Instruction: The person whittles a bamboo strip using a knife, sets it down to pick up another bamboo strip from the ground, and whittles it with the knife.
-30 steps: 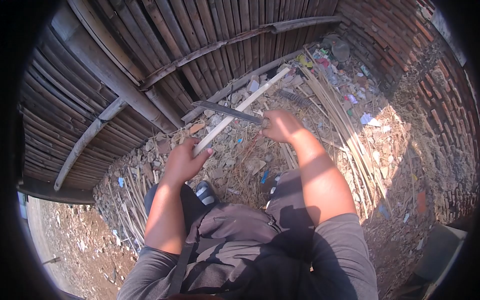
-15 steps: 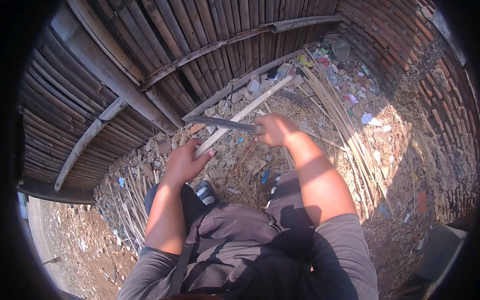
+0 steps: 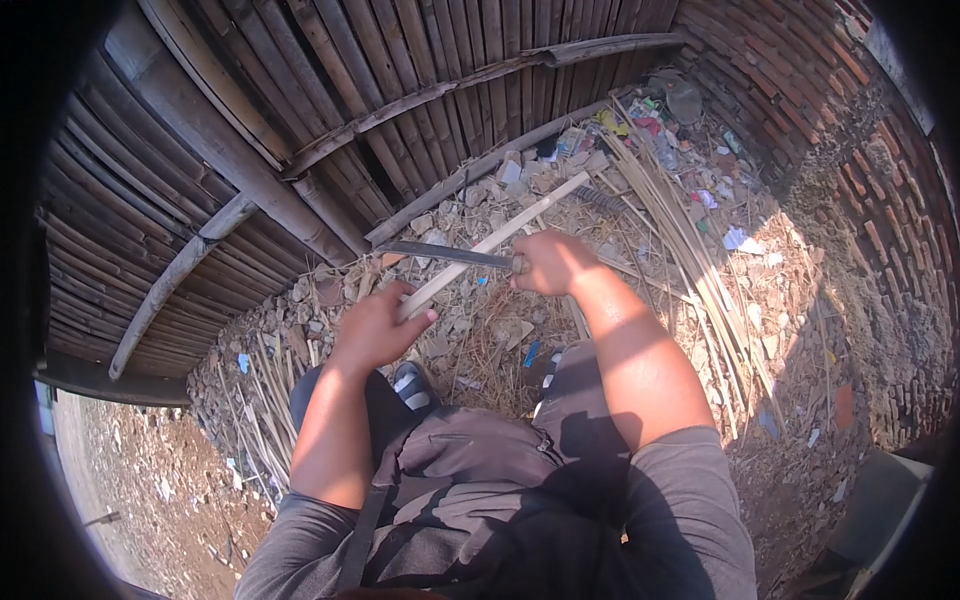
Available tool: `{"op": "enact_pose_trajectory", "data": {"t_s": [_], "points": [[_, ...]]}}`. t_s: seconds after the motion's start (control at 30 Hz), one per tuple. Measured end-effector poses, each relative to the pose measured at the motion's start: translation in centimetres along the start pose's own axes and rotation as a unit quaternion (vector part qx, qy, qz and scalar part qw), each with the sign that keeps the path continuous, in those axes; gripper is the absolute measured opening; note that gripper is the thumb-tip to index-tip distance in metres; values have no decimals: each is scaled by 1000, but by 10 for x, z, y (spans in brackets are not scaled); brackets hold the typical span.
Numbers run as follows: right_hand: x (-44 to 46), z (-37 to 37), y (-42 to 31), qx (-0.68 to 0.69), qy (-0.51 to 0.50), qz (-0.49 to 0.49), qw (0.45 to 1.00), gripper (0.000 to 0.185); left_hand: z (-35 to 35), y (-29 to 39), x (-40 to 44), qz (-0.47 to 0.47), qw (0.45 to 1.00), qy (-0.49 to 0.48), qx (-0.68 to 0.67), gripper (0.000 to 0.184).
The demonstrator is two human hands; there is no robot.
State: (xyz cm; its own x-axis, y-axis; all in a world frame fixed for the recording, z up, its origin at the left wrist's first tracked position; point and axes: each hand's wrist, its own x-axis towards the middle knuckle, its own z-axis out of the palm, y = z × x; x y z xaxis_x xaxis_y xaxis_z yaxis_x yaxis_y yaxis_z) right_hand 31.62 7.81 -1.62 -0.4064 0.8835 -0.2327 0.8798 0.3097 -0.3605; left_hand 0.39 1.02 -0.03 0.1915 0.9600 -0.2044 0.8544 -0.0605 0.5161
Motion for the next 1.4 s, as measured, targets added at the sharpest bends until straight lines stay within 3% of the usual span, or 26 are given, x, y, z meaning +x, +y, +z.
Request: {"op": "enact_pose_trajectory", "data": {"t_s": [0.3,1.4], "points": [[10,14,-5,-11,-30,-28,999,48,4,0,-1,48,997,-55,2,65],[20,34,4,-16,-63,-39,997,56,4,8,-4,60,984,-163,34,76]]}}
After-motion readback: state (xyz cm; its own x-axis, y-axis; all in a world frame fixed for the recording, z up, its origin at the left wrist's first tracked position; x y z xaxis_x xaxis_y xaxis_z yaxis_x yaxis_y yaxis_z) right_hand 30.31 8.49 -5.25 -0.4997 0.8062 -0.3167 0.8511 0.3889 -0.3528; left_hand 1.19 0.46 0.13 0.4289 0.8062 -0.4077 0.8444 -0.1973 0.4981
